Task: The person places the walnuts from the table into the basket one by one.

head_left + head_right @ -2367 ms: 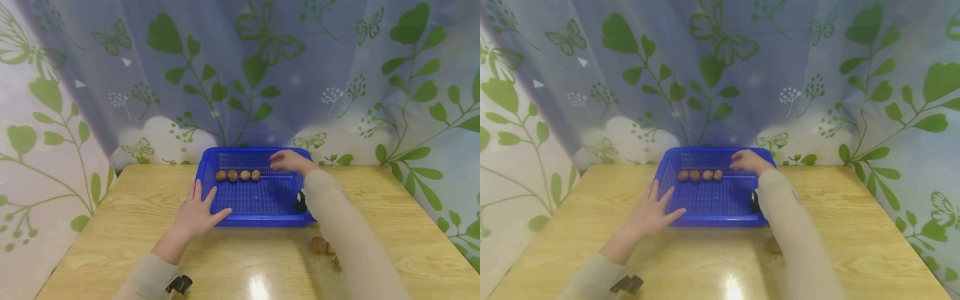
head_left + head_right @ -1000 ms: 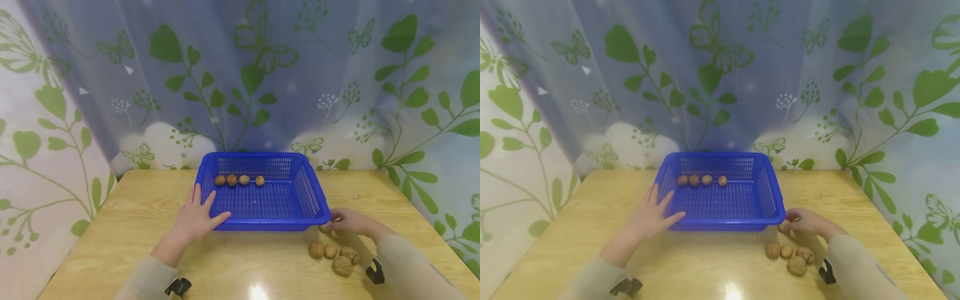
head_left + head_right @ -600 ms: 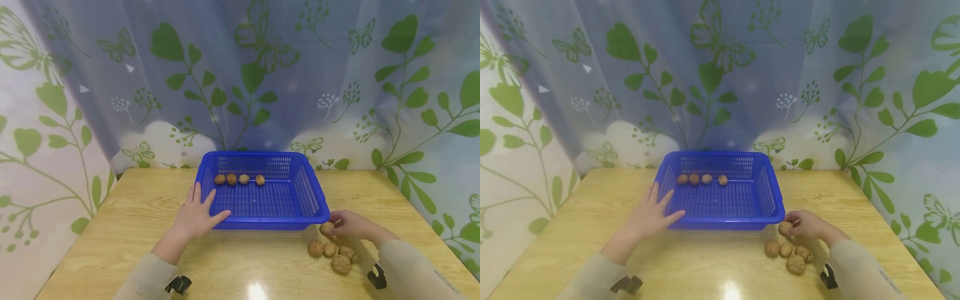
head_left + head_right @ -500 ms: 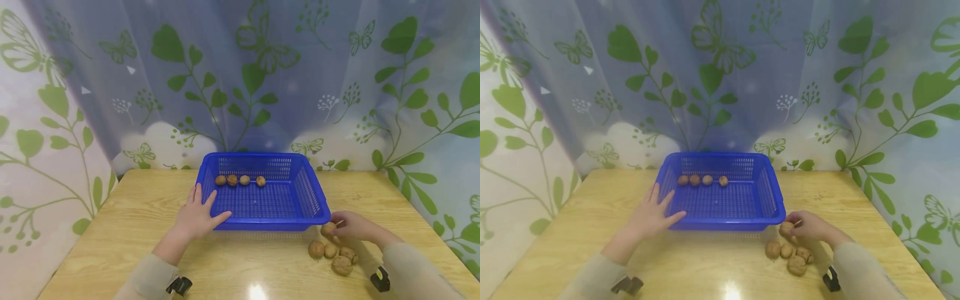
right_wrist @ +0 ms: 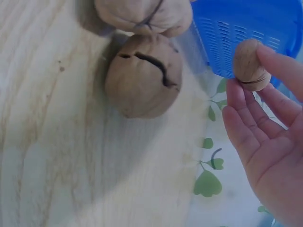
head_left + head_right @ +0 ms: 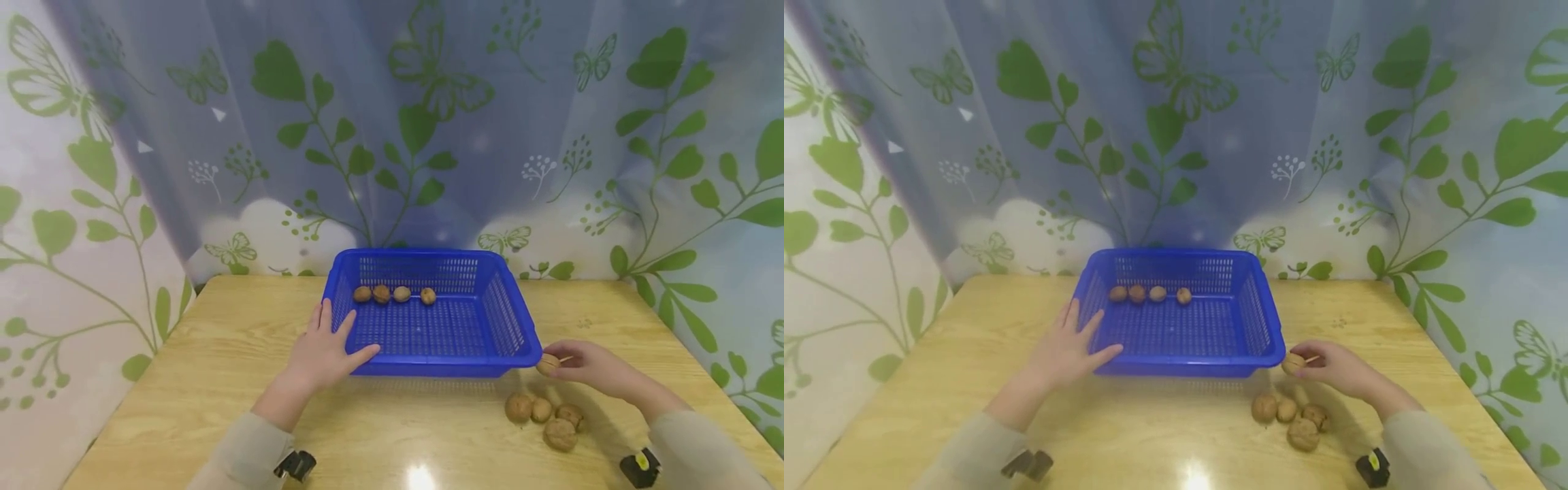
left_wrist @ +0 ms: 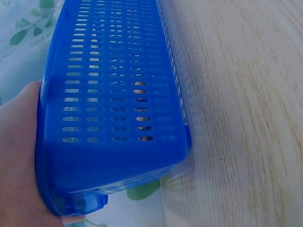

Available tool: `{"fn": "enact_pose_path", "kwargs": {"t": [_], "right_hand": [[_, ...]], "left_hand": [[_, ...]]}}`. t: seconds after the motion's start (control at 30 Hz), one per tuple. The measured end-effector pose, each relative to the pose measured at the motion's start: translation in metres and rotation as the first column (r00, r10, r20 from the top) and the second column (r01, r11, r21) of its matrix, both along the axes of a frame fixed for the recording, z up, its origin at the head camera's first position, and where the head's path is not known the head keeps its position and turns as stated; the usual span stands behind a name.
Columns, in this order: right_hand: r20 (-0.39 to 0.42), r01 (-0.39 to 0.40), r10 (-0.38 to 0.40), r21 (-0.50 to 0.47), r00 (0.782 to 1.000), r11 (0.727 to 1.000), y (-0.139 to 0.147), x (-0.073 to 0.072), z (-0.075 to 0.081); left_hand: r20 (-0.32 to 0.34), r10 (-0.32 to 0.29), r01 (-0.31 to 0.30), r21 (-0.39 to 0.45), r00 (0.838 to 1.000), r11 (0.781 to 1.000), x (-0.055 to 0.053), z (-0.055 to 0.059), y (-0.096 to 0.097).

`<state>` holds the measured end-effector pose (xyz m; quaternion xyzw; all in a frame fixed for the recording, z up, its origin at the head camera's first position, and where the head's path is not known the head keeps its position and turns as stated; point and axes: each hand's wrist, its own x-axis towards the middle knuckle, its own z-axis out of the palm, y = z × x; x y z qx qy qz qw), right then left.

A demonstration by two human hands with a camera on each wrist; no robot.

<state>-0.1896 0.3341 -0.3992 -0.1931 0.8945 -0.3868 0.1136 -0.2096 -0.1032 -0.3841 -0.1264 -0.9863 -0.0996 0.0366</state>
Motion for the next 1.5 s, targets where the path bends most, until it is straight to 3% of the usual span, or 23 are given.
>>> {"fn": "enact_pose_path", "kwargs": {"t": [0.17,0.33,0.57,1.27,1.5], "right_hand": [[-0.001,0.028,-0.028,0.004,1.000,1.000,0.005,0.007,0.009],[-0.022,0.119,-0.118,0.020,0.993,0.993,0.004,0.010,0.018],[-0.048,0.206,-0.207,-0.012,0.977,0.978,0.003,0.013,0.028],[-0.074,0.270,-0.269,0.010,0.960,0.963,-0.008,0.019,0.049],[-0.103,0.247,-0.246,-0.006,0.964,0.969,-0.011,0.015,0.052]], "left_hand": [[0.008,-0.009,0.009,0.014,1.000,1.000,0.000,-0.004,0.004],[-0.027,-0.003,0.003,0.020,1.000,1.000,-0.004,-0.004,0.003],[-0.013,-0.010,0.010,0.013,1.000,1.000,-0.004,-0.003,0.002],[0.000,-0.003,0.003,0.002,1.000,1.000,0.000,-0.002,0.000],[-0.008,-0.002,0.002,0.007,1.000,1.000,-0.001,-0.001,-0.001]]}}
